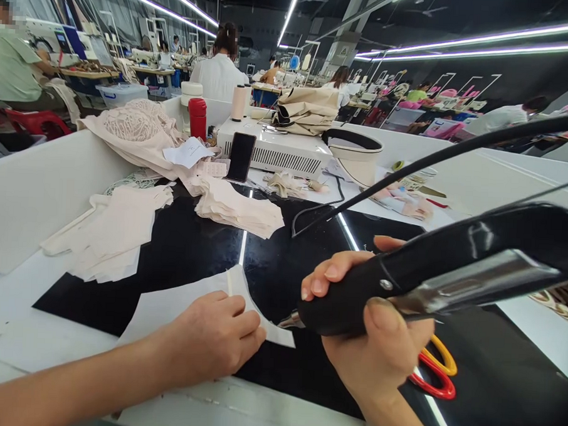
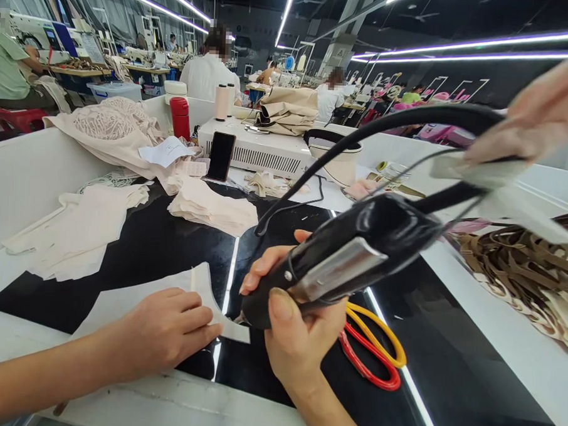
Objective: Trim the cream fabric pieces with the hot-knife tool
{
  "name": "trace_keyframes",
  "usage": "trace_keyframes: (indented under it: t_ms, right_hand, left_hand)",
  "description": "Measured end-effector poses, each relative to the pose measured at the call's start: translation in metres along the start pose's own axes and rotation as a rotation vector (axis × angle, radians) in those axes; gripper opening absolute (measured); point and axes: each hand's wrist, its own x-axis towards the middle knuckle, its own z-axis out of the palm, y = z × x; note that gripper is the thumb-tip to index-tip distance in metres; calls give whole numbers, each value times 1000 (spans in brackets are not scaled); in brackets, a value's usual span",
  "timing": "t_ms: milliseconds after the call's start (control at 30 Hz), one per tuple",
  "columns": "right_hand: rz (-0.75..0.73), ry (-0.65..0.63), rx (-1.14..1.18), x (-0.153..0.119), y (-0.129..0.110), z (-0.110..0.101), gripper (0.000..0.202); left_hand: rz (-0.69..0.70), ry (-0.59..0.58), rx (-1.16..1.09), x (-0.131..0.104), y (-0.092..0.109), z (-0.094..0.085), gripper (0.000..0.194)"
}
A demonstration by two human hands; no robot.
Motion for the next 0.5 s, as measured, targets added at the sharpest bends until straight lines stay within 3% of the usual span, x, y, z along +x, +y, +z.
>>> trace_keyframes:
  t_ms: [500]
  right_hand:
    - [22, -26, -19, -2, 1, -10, 44]
  left_hand:
    - [-25, -36, -13, -2, -2, -1, 15]
